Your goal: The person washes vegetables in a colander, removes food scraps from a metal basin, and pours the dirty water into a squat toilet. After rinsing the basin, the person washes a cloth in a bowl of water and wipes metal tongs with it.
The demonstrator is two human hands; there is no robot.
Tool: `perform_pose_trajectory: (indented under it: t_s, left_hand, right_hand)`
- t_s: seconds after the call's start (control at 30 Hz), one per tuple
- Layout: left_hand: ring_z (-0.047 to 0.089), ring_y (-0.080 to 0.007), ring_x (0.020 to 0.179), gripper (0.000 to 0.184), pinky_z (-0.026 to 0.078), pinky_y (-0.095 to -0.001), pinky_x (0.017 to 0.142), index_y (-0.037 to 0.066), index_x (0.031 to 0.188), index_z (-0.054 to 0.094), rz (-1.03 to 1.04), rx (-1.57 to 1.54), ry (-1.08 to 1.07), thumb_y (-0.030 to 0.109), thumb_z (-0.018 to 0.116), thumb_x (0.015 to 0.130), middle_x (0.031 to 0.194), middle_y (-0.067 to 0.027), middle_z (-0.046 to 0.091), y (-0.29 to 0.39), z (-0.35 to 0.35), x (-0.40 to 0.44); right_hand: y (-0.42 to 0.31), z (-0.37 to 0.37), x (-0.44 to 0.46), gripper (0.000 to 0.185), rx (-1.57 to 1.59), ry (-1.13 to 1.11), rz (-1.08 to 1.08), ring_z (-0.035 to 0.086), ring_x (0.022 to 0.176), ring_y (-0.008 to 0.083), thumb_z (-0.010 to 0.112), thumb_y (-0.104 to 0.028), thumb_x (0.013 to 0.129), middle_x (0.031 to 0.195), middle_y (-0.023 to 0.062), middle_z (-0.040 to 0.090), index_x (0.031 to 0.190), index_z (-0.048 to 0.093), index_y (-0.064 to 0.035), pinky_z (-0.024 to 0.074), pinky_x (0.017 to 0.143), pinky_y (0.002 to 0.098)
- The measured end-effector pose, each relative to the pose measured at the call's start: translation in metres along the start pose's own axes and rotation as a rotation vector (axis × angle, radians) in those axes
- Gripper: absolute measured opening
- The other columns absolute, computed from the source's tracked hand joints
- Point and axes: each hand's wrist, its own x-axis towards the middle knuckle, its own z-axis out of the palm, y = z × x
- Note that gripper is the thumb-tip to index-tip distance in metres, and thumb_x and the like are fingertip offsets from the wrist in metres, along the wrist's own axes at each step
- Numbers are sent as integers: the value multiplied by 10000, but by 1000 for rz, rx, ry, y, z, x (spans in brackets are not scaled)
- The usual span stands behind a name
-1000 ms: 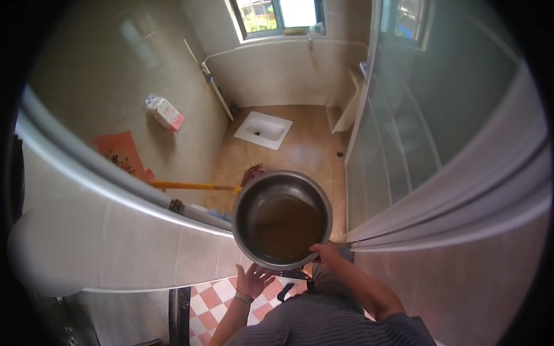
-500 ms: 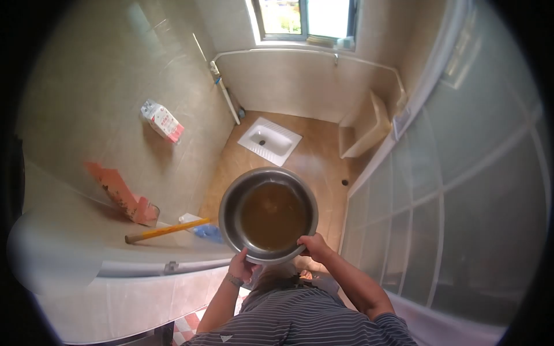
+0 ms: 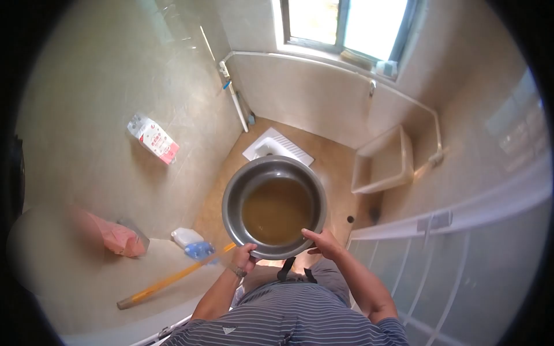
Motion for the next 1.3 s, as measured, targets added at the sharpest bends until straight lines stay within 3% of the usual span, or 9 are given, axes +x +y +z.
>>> perform_pose_trajectory:
  t_s: [0.17, 0.2, 0.27, 0.4, 0.63, 0.77, 0.8, 0.93, 1.3]
  left_hand:
    - [708, -305, 862, 248, 639, -429, 686, -64, 1102, 554, -10, -183, 16, 6, 535, 865, 1029, -184, 664, 17, 53, 70]
    - [638, -358, 1051, 255, 543, -495, 948, -97, 1092, 544, 14, -179, 24, 18, 512, 866, 1116, -224, 630, 18, 62, 85]
    - [642, -354, 1042, 257, 546, -485, 945, -96, 1091, 543, 54, -270, 55, 16, 514, 861, 1108, -214, 634, 25, 93, 107]
    - [651, -316, 998, 224, 563, -427, 898, -69, 1056, 550, 86, -344, 41, 20, 522, 852, 1065, -183, 646, 27, 102, 179]
    - [656, -273, 927, 214, 573, -380, 769, -32, 1044, 562, 171, -510, 291, 16, 531, 837, 1000, -140, 654, 64, 164, 250]
    - [654, -213, 860, 179, 544, -319, 655, -1, 1014, 566, 146, -523, 225, 20, 551, 837, 988, -93, 662, 75, 142, 306]
    - [649, -189, 823, 182, 517, -288, 598, 22, 1015, 568, 108, -527, 327, 21, 558, 833, 957, -68, 664, 83, 146, 316]
    - [660, -266, 895, 259, 590, -354, 679, -7, 1108, 530, 90, -531, 383, -3, 542, 849, 1059, -115, 635, 95, 133, 371]
    - [653, -251, 932, 326, 589, -403, 715, 39, 1126, 537, 49, -500, 669, -19, 599, 811, 1059, -92, 624, 86, 98, 557]
  right_hand:
    - [-92, -57, 65, 429, -278, -136, 64, 632, 655, 127, 643, -428, 929, 888, 47, 628, 1081, 625, -28, 513, 584, 249]
    - [-107, -75, 84, 404, -331, -166, 74, 614, 627, 116, 635, -417, 939, 836, 35, 619, 1037, 634, -25, 496, 565, 244]
    - [-143, -103, 115, 344, -449, -204, 6, 550, 572, 91, 635, -365, 951, 668, -10, 559, 854, 637, -35, 443, 517, 237]
    - [-191, -160, 185, 240, -381, -167, -82, 534, 564, 92, 660, -231, 933, 674, -5, 565, 798, 604, -41, 437, 518, 240]
    - [-282, -238, 283, 266, -304, -82, -243, 634, 731, 129, 639, -137, 901, 896, 65, 661, 1144, 624, -31, 515, 627, 262]
    - [-320, -284, 334, 264, -322, 85, -186, 606, 741, 108, 654, -152, 909, 875, 29, 645, 1143, 608, -38, 494, 627, 239]
    - [-319, -297, 343, 273, -340, 92, -188, 607, 738, 111, 654, -148, 906, 880, 36, 646, 1147, 601, -31, 492, 621, 241]
    - [-310, -321, 372, 305, -327, 164, -75, 619, 741, 131, 646, -132, 899, 902, 60, 647, 1171, 577, -14, 487, 609, 246]
    - [-219, -413, 425, 319, -422, 272, 342, 657, 742, 164, 639, -114, 877, 917, 82, 660, 1177, 583, -21, 525, 625, 285]
